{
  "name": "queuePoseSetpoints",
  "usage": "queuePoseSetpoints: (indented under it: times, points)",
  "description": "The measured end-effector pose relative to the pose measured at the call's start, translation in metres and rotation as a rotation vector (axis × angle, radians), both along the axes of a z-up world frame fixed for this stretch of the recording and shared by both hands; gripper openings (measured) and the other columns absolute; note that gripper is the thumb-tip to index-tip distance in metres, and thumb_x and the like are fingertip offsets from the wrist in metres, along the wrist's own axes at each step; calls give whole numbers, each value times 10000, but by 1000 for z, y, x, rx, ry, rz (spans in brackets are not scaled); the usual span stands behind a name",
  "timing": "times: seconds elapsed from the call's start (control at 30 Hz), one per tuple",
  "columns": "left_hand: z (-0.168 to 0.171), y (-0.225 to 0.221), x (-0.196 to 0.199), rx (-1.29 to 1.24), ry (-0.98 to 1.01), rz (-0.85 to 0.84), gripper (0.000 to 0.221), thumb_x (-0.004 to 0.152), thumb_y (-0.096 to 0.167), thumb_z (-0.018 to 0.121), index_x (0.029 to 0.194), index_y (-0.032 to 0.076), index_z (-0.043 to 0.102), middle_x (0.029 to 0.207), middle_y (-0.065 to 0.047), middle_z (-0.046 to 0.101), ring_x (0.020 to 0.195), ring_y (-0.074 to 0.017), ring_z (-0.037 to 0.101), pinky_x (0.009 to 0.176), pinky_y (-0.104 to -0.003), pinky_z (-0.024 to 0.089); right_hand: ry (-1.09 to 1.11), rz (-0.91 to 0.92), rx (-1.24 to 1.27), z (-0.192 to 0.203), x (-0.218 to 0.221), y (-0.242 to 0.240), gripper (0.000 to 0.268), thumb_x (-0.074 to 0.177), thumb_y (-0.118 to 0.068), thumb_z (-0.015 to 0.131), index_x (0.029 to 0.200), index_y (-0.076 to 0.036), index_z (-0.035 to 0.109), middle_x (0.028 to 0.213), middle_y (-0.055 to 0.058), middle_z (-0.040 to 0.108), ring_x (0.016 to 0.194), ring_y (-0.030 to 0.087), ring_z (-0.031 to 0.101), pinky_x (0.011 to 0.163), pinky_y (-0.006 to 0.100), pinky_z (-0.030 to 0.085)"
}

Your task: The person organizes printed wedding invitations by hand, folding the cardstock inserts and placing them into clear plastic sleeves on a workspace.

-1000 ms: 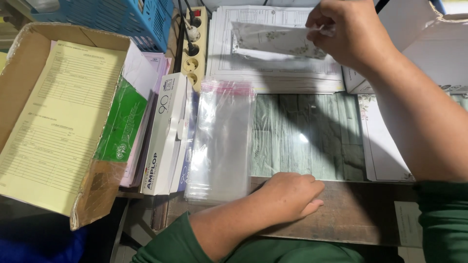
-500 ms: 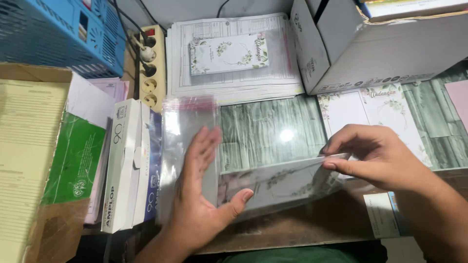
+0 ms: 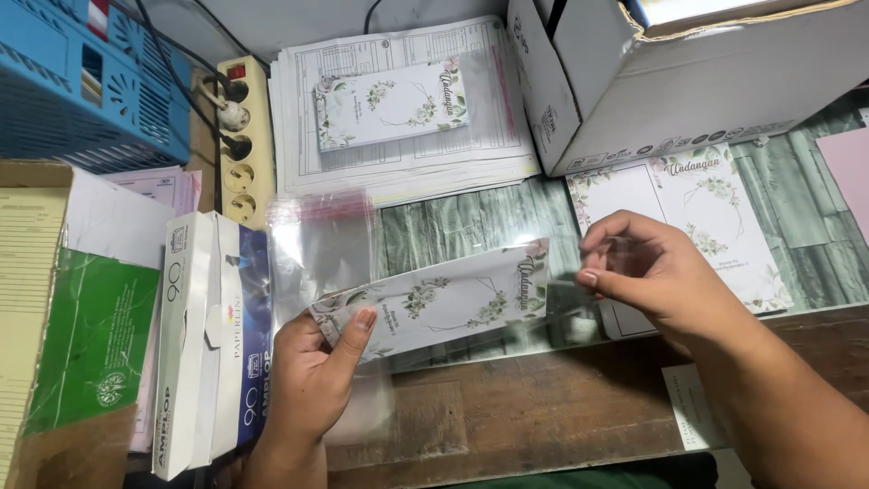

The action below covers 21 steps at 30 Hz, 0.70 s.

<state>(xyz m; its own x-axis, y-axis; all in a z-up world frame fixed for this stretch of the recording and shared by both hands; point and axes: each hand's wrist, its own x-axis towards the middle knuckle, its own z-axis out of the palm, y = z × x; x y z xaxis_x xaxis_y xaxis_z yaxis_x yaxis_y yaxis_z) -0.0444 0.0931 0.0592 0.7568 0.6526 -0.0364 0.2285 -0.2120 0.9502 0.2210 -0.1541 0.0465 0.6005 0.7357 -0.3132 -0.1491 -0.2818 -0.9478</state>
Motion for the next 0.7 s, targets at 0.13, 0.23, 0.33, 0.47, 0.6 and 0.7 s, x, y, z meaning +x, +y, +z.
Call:
queuePoseSetpoints:
  times: [0.13,0.23,0.33,0.47,0.6,0.7]
  points:
    - [-3,-3,-1,82,-74,49,190,948,194,674,986,45,786,921,-44,795,882,-153,744,823,-292,599,8,-173,295,-18,-4,-3,258,823,103,748,987,-58,629,865,67,642,777,135,634,791,250,594]
    - [-9,-4,-4,78,-113,97,171,946,173,683,1001,36,770,906,-46,778,863,-154,731,813,-292,596,113,-205,490,-23,-6,-4,228,871,95,702,1011,-58,607,887,104,664,828,189,705,850,289,634]
    - [-6,-5,-3,59,-112,108,181,942,179,684,1014,37,769,931,-59,790,899,-172,748,838,-304,606,224,-140,608,-27,-5,-5,170,930,17,669,1071,-57,609,960,144,682,914,246,717,878,364,635]
    - [-1,-6,-3,-22,-116,66,191,946,189,675,1026,46,774,944,-66,801,905,-185,759,825,-310,613,314,-32,578,-20,-3,-4,284,944,-148,673,1185,-5,629,1179,276,712,1060,403,738,965,481,618]
    - [5,-5,-1,-45,-78,82,207,938,204,676,1026,48,780,969,-68,808,928,-190,770,831,-318,632,274,106,562,-11,-3,-2,404,957,-284,680,1191,46,681,1296,277,698,1237,397,687,1036,498,588]
    - [6,-5,1,-90,-105,55,244,951,237,661,1078,58,767,1052,-80,808,1001,-199,771,894,-329,630,245,141,492,-7,-3,0,530,907,-367,669,1233,51,664,1423,304,631,1321,423,637,1127,529,504]
